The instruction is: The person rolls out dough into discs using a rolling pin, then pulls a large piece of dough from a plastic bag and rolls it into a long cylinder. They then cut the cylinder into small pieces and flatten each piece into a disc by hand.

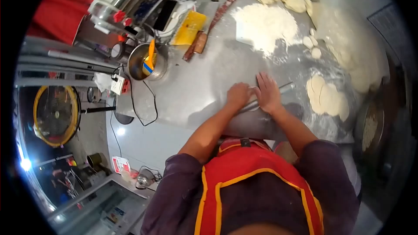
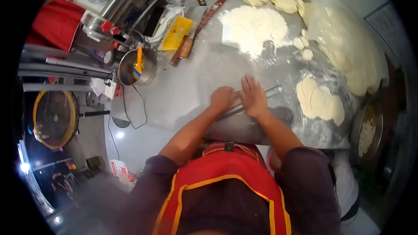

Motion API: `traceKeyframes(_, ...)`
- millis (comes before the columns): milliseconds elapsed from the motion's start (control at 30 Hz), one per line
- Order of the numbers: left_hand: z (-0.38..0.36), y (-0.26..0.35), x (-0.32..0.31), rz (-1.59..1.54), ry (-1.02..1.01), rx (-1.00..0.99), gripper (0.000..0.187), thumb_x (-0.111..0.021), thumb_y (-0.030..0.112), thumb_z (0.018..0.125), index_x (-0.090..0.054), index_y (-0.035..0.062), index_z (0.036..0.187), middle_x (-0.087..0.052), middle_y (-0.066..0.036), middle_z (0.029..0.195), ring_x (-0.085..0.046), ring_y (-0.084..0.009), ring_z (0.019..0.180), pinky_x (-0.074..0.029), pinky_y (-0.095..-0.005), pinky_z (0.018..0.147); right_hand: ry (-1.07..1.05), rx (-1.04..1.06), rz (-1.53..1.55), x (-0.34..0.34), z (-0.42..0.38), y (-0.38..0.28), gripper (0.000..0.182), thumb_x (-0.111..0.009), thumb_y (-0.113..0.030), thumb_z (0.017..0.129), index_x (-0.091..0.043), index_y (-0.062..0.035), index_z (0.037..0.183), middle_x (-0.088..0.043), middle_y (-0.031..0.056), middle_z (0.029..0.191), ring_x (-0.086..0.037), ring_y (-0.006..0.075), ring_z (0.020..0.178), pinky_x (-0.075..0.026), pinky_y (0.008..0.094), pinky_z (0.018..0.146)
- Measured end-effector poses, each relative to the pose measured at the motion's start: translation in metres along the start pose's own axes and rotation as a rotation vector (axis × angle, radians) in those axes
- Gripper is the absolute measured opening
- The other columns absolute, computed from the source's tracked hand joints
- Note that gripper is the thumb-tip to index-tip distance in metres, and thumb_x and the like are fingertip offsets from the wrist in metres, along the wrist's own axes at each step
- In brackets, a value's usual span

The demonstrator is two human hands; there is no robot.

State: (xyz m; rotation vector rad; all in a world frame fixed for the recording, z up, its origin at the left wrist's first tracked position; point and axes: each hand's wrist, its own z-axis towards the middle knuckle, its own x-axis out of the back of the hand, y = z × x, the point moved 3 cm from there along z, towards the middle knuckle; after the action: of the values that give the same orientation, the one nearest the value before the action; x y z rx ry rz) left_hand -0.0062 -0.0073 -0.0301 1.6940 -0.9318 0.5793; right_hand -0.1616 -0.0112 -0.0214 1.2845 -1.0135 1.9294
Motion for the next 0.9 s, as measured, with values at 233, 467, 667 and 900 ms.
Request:
traceKeyframes(233,-0.006,-0.009,0.016,-0.242,0.127,0.057,0.023,-0.06,0.029,0.088,-0.068,0.0076,0.094,-0.069,-0.016,0.088,-0.066,-0.0365,0.083,-0.05,-0.0446,0.074,-0.239,0.032,0.059,0.05,-0.125,0.002,0.068,-0.07,-0.033,0.079,-0.047,-0.0049,0.137,-0.048,0.0137,0.141,-0.045,0.0328,0.129,-0.031,0.0506,0.11)
traceKeyframes(467,-0.018,0.008,0.007,-0.255,-0.194,-0.076,0.024,-0.06,0.025,0.086,-0.07,0.0064,0.096,-0.069,-0.017,0.086,-0.065,-0.0379,0.083,-0.05,-0.0451,0.074,-0.174,-0.093,0.062,0.055,-0.111,-0.007,0.065,-0.065,-0.031,0.084,-0.045,-0.0013,0.138,-0.046,0.016,0.143,-0.046,0.032,0.129,-0.032,0.0456,0.11)
traceKeyframes(667,-0.02,0.019,0.017,-0.078,-0.145,-0.102,0.026,-0.062,0.029,0.085,-0.071,0.0061,0.092,-0.067,-0.02,0.086,-0.064,-0.0374,0.081,-0.049,-0.0455,0.071,0.056,-0.151,-0.033,0.012,0.006,-0.004,0.055,-0.057,-0.031,0.091,-0.049,0.0036,0.133,-0.053,0.021,0.135,-0.049,0.0345,0.126,-0.036,0.0476,0.105)
traceKeyframes(900,0.0,0.011,0.017,-0.142,0.016,-0.114,0.027,-0.062,0.03,0.087,-0.07,0.004,0.089,-0.069,-0.018,0.086,-0.065,-0.0366,0.083,-0.05,-0.0443,0.072,0.046,-0.031,0.022,0.012,0.026,-0.006,0.054,-0.057,-0.032,0.09,-0.051,0.0029,0.13,-0.051,0.0212,0.135,-0.047,0.0351,0.127,-0.035,0.0474,0.107)
